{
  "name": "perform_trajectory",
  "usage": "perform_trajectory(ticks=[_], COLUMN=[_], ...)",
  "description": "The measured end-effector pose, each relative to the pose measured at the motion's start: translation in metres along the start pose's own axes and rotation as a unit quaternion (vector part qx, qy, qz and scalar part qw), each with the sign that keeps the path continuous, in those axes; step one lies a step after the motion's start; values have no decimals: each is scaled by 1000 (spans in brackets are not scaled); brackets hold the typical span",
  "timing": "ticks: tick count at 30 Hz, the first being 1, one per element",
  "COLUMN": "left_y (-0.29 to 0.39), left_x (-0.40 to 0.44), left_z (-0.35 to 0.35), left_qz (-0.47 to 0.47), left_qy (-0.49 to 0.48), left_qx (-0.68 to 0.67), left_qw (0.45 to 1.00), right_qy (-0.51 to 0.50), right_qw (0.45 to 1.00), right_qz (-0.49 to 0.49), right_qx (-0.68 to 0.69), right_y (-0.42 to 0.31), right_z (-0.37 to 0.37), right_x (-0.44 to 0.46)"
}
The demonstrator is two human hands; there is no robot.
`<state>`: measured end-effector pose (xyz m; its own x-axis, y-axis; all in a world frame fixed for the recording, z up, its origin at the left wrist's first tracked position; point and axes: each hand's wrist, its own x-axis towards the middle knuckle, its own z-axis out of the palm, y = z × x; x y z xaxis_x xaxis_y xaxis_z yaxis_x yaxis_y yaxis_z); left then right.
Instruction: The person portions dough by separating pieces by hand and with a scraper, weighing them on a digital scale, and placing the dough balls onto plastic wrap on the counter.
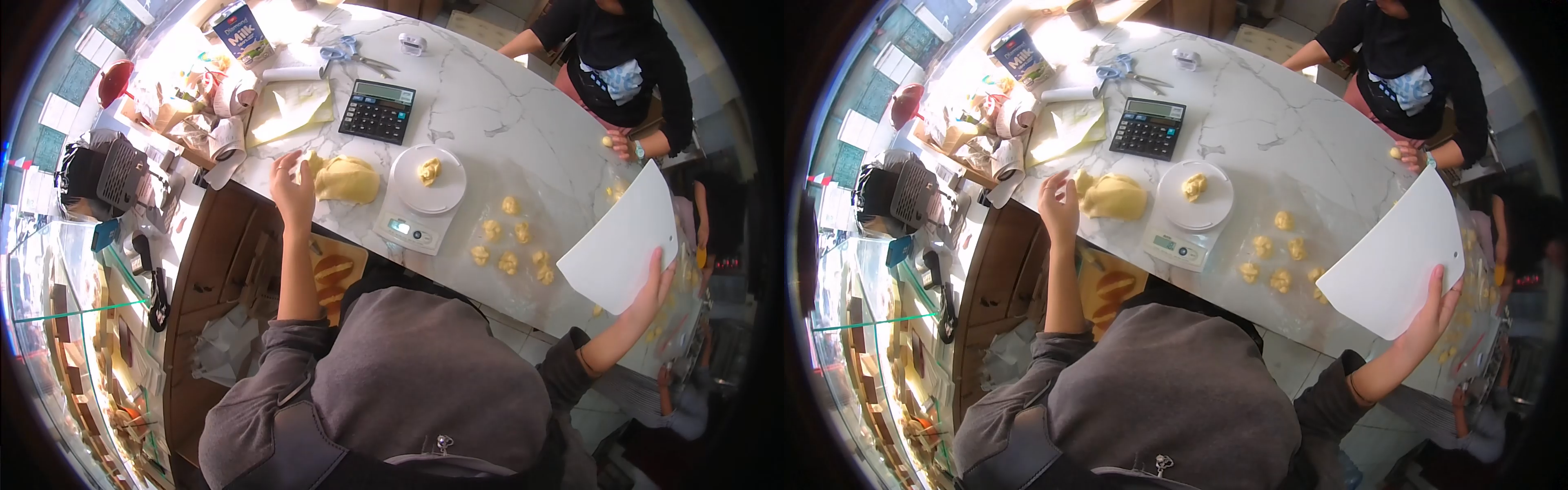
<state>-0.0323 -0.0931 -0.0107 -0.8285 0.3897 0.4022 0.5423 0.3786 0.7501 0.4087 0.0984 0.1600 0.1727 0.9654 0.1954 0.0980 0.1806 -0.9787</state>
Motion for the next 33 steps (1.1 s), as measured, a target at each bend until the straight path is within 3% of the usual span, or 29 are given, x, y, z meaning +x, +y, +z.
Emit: perform_trajectory(ticks=[2,4,9,13,16,17,19,21,23,24,25,27,29,33], left_y=[22,47,83,91,98,100,101,101,106,106,106,105,110,132], left_x=[3,7,16,21,14,10,5,1,-3,-5,-9,-15,-16,-20], left_z=[8,18,56,79,89,91,98,101,98,98,97,96,94,71], left_qz=[14,108,107,187,231,245,216,208,210,237,256,291,263,158], left_qy=[-55,-157,-329,-403,-444,-442,-464,-469,-471,-459,-447,-419,-429,-423], left_qx=[-97,-146,-158,-70,-61,-42,-31,-37,-11,10,18,37,28,-36], left_qw=[994,971,925,893,864,862,859,857,857,856,857,859,864,891], right_qy=[30,27,-22,60,-123,-77,-260,-194,-164,-18,17,13,-23,-105], right_qw=[1000,999,991,954,935,907,837,894,908,910,883,914,912,934], right_qz=[9,20,63,131,123,161,275,327,315,410,464,404,407,315], right_qx=[-2,20,120,263,310,380,395,236,220,66,-75,38,48,-130], right_y=[-2,0,6,17,29,35,60,70,99,108,106,142,153,197], right_z=[-2,-8,-66,-157,-208,-213,-235,-234,-223,-209,-181,-165,-149,-120], right_x=[1,1,-4,-16,-42,-53,-62,-95,-122,-133,-129,-143,-133,-108])
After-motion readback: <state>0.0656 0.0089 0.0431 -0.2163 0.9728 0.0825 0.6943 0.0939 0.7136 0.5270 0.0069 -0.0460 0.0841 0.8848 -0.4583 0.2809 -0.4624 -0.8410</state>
